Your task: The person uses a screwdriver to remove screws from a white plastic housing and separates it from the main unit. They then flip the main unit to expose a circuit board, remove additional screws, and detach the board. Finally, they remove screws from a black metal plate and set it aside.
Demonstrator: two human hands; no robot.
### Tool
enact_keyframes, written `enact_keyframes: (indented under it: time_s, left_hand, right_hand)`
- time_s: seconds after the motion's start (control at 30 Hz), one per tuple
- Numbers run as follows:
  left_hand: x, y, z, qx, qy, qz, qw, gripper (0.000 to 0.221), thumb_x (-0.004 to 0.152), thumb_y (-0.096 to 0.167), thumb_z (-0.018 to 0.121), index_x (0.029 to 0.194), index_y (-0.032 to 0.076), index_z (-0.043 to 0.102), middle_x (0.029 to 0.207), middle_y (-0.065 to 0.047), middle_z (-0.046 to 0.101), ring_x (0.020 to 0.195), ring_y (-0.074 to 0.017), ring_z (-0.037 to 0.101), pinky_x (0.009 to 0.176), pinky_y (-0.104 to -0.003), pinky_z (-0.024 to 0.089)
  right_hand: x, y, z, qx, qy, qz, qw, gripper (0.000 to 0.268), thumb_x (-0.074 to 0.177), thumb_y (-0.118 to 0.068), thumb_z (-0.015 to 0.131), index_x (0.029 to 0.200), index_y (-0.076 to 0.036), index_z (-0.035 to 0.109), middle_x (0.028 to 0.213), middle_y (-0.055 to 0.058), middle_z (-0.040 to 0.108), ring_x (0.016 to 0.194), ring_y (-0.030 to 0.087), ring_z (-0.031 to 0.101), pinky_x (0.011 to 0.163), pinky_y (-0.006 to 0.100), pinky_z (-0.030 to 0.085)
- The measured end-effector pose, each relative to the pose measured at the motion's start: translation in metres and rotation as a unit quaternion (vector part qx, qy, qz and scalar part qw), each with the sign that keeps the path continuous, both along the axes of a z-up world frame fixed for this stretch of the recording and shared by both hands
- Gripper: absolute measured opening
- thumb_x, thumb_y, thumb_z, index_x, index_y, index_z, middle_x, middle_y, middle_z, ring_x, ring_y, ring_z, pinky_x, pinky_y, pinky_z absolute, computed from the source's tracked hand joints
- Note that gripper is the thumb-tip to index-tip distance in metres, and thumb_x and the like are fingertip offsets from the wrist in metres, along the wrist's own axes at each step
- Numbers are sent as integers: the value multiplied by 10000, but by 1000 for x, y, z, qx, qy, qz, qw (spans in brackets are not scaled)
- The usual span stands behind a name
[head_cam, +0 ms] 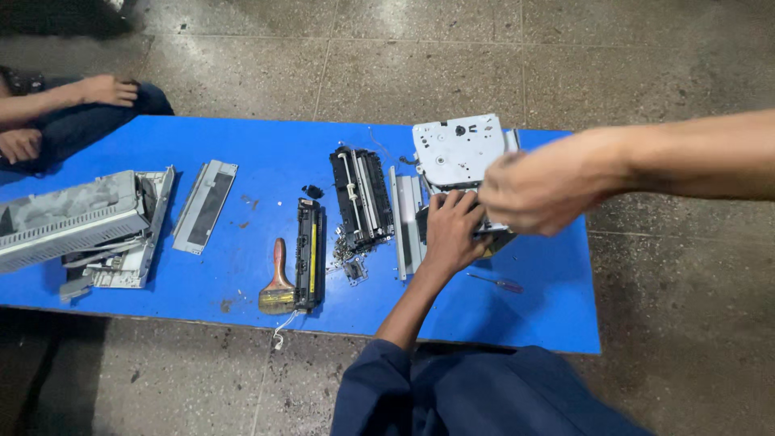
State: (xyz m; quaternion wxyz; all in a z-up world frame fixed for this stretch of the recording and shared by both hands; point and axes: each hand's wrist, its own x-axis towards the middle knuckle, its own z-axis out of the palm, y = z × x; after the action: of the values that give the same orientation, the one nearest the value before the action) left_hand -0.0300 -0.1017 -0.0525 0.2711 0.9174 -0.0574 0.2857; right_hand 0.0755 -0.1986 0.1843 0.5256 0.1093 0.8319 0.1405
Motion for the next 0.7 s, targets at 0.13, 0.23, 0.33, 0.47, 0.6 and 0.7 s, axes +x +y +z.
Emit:
enact_keyframes:
  time_s: [0.13, 0.23, 0.33, 0.47, 0.6, 0.7]
  left_hand:
    - [8, -6, -1, 23, 9, -11, 1000, 417, 689, 315, 875, 1023, 117, 723, 1123, -42, 638, 1085, -268, 572, 939, -477, 407]
    - [9, -5, 3, 23, 14, 2, 1000, 476, 695, 309, 872, 1098, 105, 724, 1109, -54, 624, 1076, -270, 564, 925, -469, 407]
    - [3, -3, 3, 15, 19, 8, 1000, 523, 654, 285, 868, 1126, 110, 728, 1111, -50, 626, 1081, -264, 566, 924, -461, 410]
    - [-3, -1, 3, 10, 16, 6, 1000, 552, 636, 276, 876, 1141, 110, 728, 1116, -49, 625, 1075, -264, 567, 933, -463, 410]
    - [0, -1, 7, -1, 18, 3, 1000, 534, 630, 271, 875, 1110, 96, 718, 1140, -48, 636, 1091, -272, 574, 932, -468, 409]
    - [-2, 1, 9, 6, 18, -6, 1000, 510, 633, 277, 868, 1066, 61, 707, 1138, -83, 640, 1086, -298, 573, 908, -495, 397]
  right_hand:
    - [3, 4, -2, 62, 110, -82, 989, 278, 913, -268, 660, 820, -14, 721, 864, 92, 659, 823, 268, 656, 637, 398, 537]
    - [5, 12, 1, 93, 149, -297, 938, 191, 892, -274, 682, 925, -87, 696, 920, 80, 677, 881, 268, 674, 709, 405, 553]
    - [9, 12, 6, 94, 112, -653, 743, 265, 904, -336, 669, 1117, -180, 682, 984, 92, 722, 960, 283, 723, 836, 430, 585]
    - [13, 18, 10, 101, 106, -739, 658, 155, 903, -246, 676, 1008, -154, 744, 981, 78, 735, 951, 258, 742, 832, 429, 590]
    - [2, 13, 1, 35, 70, -255, 964, 244, 931, -220, 645, 796, -65, 776, 906, 98, 701, 871, 305, 675, 670, 431, 541]
    - [12, 4, -3, 39, 75, 46, 995, 335, 878, -308, 602, 716, -58, 755, 769, 33, 679, 771, 233, 639, 585, 373, 479]
